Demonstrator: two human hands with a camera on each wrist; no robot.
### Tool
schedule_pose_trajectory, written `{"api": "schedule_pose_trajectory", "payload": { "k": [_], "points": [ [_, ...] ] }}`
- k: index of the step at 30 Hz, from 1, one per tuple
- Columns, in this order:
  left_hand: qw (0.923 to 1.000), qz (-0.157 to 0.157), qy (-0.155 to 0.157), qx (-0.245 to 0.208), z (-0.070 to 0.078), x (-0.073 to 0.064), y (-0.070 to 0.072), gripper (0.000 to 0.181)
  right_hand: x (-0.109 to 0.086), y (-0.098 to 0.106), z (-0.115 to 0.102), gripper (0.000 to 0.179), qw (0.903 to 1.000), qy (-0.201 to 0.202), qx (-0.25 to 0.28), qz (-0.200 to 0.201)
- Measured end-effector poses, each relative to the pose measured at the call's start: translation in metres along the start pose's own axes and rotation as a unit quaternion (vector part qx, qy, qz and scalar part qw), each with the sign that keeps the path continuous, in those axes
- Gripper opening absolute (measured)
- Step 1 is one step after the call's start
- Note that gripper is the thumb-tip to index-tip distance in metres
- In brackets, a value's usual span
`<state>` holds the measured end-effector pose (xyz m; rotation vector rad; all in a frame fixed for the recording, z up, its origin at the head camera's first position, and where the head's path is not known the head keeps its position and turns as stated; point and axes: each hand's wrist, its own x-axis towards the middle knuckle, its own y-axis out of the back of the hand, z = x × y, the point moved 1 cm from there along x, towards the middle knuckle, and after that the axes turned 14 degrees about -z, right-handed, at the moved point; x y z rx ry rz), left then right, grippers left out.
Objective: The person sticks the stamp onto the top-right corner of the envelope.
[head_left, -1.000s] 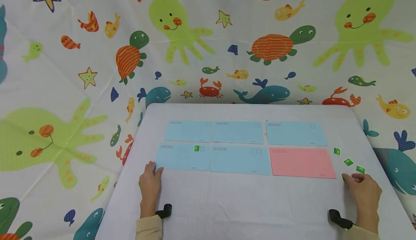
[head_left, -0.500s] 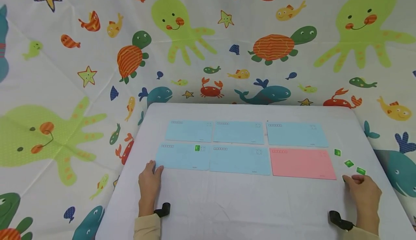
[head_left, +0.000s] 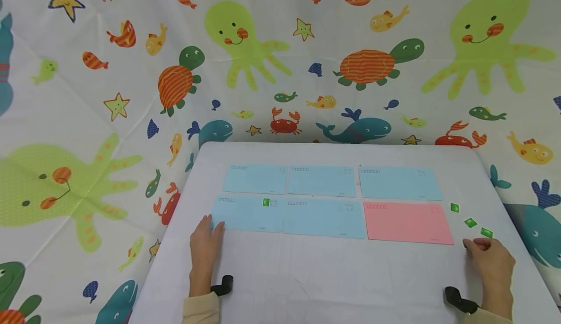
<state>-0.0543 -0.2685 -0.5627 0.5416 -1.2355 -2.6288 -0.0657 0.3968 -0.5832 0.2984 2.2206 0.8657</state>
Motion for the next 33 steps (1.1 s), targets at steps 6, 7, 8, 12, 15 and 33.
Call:
{"api": "schedule_pose_trajectory", "payload": {
  "k": [6,7,8,12,15,33],
  "points": [
    [0.9997,0.010,-0.021,-0.010,0.020,-0.005,-0.004,0.057,-0.001,0.000,0.000,0.046,1.0000,0.003,-0.001,0.002],
    [0.9996,0.008,-0.024,-0.010,0.024,-0.006,-0.005,0.057,-0.001,0.000,0.000,0.046,1.0000,0.003,-0.001,0.002],
    [0.9995,0.005,-0.028,-0.011,0.027,-0.007,-0.006,0.057,-0.001,0.000,0.000,0.046,1.0000,0.003,-0.001,0.003],
    [0.9993,-0.006,-0.037,-0.008,0.041,-0.012,-0.013,0.057,-0.003,0.000,-0.001,0.045,1.0000,0.003,-0.004,0.004],
    [0.9991,-0.015,-0.038,-0.007,0.051,-0.016,-0.019,0.057,-0.004,0.000,-0.002,0.045,0.9999,0.005,-0.009,0.004],
    [0.9918,-0.044,-0.120,0.005,0.086,-0.034,-0.051,0.054,-0.004,-0.003,-0.002,0.052,1.0000,-0.001,0.000,-0.008]
  ]
}}
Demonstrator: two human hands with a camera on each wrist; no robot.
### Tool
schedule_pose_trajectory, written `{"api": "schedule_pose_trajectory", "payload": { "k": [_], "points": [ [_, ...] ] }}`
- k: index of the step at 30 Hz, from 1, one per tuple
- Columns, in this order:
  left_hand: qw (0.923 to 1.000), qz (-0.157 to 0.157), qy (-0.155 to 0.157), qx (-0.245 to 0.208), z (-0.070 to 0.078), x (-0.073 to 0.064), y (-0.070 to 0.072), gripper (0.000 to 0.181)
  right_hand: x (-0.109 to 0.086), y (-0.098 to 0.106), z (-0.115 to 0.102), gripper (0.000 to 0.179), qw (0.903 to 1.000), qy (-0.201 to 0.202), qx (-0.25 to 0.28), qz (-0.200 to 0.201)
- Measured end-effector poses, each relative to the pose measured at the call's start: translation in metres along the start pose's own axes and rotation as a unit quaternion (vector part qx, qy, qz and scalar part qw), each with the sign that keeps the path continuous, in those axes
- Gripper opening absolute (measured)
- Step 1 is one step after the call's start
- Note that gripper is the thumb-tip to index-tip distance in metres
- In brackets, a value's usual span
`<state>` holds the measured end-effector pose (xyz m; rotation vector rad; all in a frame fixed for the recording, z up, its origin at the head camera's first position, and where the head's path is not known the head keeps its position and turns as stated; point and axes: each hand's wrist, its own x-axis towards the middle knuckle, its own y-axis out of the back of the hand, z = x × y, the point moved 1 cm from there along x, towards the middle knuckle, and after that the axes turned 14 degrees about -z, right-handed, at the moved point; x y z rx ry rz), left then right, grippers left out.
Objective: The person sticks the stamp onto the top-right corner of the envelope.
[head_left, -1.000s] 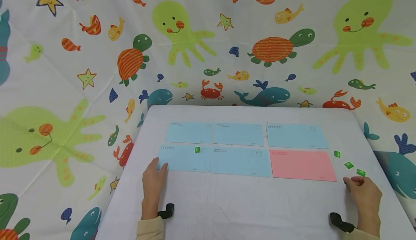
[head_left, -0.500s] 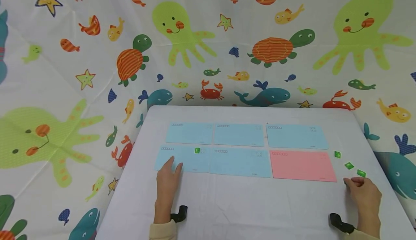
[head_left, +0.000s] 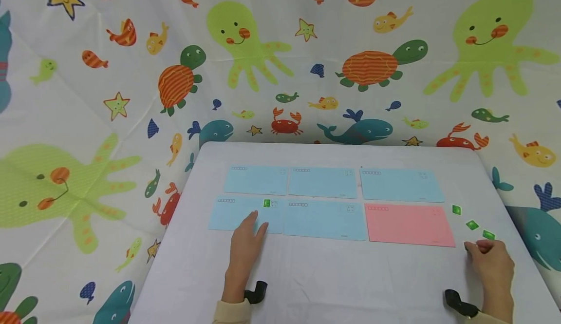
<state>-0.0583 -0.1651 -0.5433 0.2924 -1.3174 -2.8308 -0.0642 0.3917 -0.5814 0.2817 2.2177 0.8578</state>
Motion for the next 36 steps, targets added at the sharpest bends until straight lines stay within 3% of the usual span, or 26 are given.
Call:
{"api": "schedule_pose_trajectory", "payload": {
  "k": [9,19,24,29,36],
  "points": [
    [0.9987,-0.024,-0.034,0.030,0.012,-0.002,-0.024,0.052,0.000,-0.002,-0.001,0.053,0.9999,-0.012,-0.008,-0.001],
    [0.9975,-0.053,-0.040,0.024,0.021,0.002,-0.043,0.049,-0.001,-0.001,0.000,0.047,0.9999,-0.003,-0.016,-0.003],
    [0.9946,-0.067,-0.054,0.056,0.021,0.005,-0.051,0.044,0.000,-0.001,0.001,0.047,0.9998,-0.001,-0.017,-0.006],
    [0.9913,-0.066,-0.070,0.090,0.021,0.005,-0.056,0.040,-0.001,-0.002,-0.002,0.048,0.9999,-0.004,-0.010,0.000],
    [0.9895,-0.038,-0.083,0.112,0.021,0.004,-0.062,0.037,-0.004,0.000,-0.003,0.048,0.9999,-0.009,-0.003,0.010]
  ]
}}
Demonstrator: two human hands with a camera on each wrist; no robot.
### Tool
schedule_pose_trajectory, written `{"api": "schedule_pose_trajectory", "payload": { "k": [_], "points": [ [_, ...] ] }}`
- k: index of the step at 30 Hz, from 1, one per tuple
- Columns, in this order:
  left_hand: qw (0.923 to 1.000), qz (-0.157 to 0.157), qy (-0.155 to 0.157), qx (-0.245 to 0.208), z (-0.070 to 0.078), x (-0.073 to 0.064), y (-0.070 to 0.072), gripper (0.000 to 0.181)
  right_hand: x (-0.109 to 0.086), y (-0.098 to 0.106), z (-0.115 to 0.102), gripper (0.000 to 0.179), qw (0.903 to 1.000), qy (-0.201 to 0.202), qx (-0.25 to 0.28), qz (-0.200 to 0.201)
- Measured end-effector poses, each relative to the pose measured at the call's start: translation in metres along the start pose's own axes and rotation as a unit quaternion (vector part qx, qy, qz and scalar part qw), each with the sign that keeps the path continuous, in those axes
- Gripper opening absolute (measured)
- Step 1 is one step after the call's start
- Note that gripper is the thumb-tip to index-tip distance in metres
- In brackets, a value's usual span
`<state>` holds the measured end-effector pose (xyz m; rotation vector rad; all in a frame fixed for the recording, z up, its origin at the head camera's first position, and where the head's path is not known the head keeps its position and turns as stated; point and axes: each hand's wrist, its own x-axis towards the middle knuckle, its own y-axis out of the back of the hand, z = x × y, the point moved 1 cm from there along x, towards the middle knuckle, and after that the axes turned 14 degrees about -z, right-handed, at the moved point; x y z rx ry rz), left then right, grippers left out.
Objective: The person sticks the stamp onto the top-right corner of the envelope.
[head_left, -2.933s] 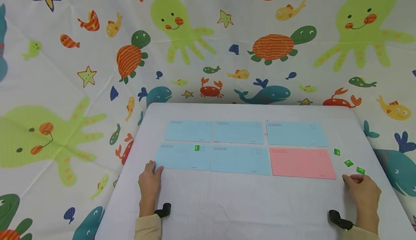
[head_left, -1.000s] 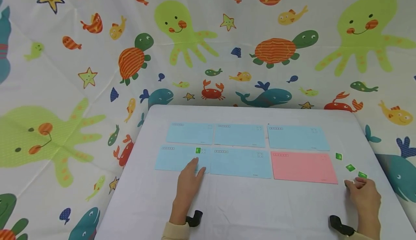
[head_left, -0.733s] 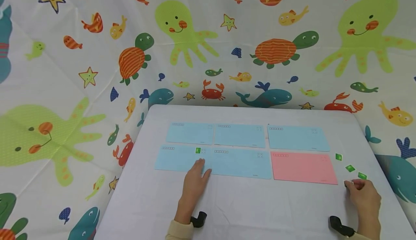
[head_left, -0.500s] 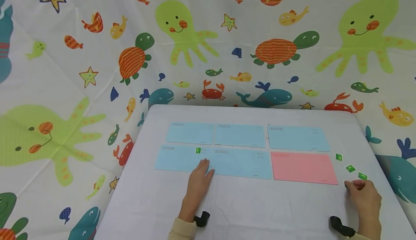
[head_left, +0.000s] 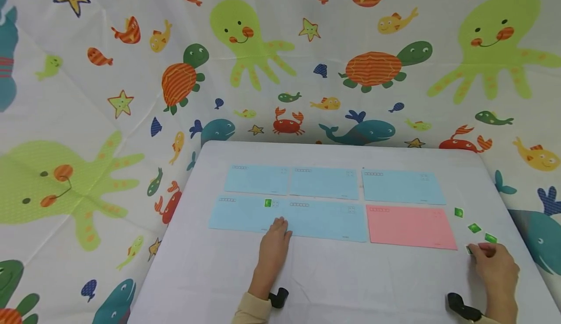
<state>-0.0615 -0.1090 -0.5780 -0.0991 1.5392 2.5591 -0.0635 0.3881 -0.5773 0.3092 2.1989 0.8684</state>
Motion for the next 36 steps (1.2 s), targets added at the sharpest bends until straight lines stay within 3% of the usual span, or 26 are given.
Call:
{"api": "schedule_pose_trajectory", "payload": {
  "k": [20,27,36],
  "points": [
    [0.9984,0.034,-0.004,0.044,0.0001,0.0008,-0.0061,0.030,-0.0026,0.0000,-0.0005,0.047,0.9981,-0.010,0.048,0.038],
    [0.9983,0.043,-0.008,0.038,-0.0008,0.0022,-0.0090,0.030,-0.0020,0.0012,0.0012,0.052,0.9912,-0.017,0.119,0.055],
    [0.9988,0.041,-0.007,0.025,-0.0018,0.0033,-0.0090,0.031,-0.0045,-0.0031,-0.0060,0.045,0.9820,0.045,0.173,0.061]
  ]
}}
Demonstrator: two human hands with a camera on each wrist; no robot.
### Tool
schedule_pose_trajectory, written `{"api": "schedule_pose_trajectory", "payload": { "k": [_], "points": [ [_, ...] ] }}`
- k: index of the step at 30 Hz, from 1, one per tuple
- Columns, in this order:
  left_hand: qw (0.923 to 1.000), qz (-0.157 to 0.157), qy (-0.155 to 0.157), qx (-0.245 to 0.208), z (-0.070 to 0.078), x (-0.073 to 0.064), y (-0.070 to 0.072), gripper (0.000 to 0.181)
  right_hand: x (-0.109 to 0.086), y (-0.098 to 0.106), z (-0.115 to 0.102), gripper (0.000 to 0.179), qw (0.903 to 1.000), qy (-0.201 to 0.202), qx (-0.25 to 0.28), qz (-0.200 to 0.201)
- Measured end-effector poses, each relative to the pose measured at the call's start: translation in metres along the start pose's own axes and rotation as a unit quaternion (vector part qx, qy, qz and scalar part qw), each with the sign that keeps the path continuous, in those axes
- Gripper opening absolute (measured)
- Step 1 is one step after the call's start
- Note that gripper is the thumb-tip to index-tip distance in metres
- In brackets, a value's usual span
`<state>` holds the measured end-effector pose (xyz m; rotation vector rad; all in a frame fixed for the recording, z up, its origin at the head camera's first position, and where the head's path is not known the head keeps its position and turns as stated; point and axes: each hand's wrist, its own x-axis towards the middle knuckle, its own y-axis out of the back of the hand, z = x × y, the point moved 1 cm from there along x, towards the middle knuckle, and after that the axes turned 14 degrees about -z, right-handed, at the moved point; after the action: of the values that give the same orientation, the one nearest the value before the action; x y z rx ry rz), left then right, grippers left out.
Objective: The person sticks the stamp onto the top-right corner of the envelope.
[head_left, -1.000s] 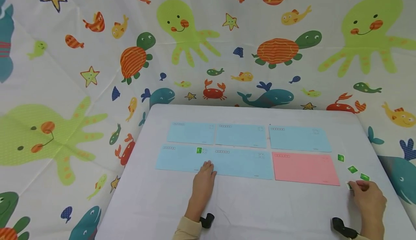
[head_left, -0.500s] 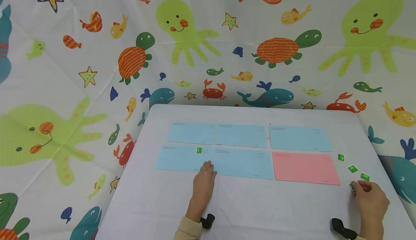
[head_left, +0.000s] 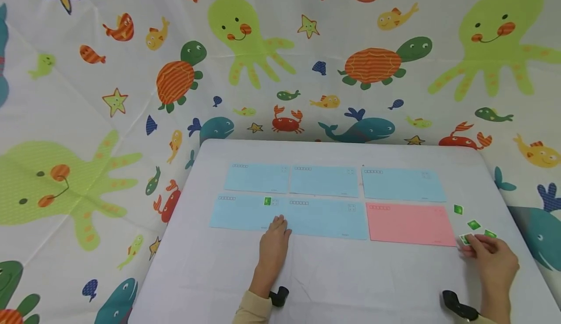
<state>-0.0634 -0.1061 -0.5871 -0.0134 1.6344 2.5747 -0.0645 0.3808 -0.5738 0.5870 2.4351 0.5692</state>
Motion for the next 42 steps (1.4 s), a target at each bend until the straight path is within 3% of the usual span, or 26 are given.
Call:
{"api": "schedule_pose_trajectory", "payload": {
  "k": [9,17,25,33,42],
  "points": [
    [0.9998,0.008,0.000,-0.017,-0.003,0.001,0.004,0.031,-0.003,-0.012,-0.016,0.050,0.9965,0.031,-0.059,-0.050],
    [0.9998,0.007,-0.002,-0.018,-0.004,0.002,0.006,0.031,-0.008,-0.018,-0.023,0.049,0.9959,0.058,-0.048,-0.049],
    [0.9999,0.001,0.001,-0.016,-0.002,0.002,0.008,0.032,-0.013,-0.018,-0.024,0.054,0.9958,0.049,-0.020,-0.074],
    [0.9998,-0.004,0.004,-0.017,-0.001,0.002,0.005,0.032,-0.018,-0.020,-0.025,0.048,0.9959,0.059,-0.022,-0.065],
    [0.9998,-0.003,0.004,-0.019,0.000,0.000,0.002,0.032,-0.021,-0.020,-0.023,0.042,0.9971,0.045,-0.004,-0.061]
  ]
}}
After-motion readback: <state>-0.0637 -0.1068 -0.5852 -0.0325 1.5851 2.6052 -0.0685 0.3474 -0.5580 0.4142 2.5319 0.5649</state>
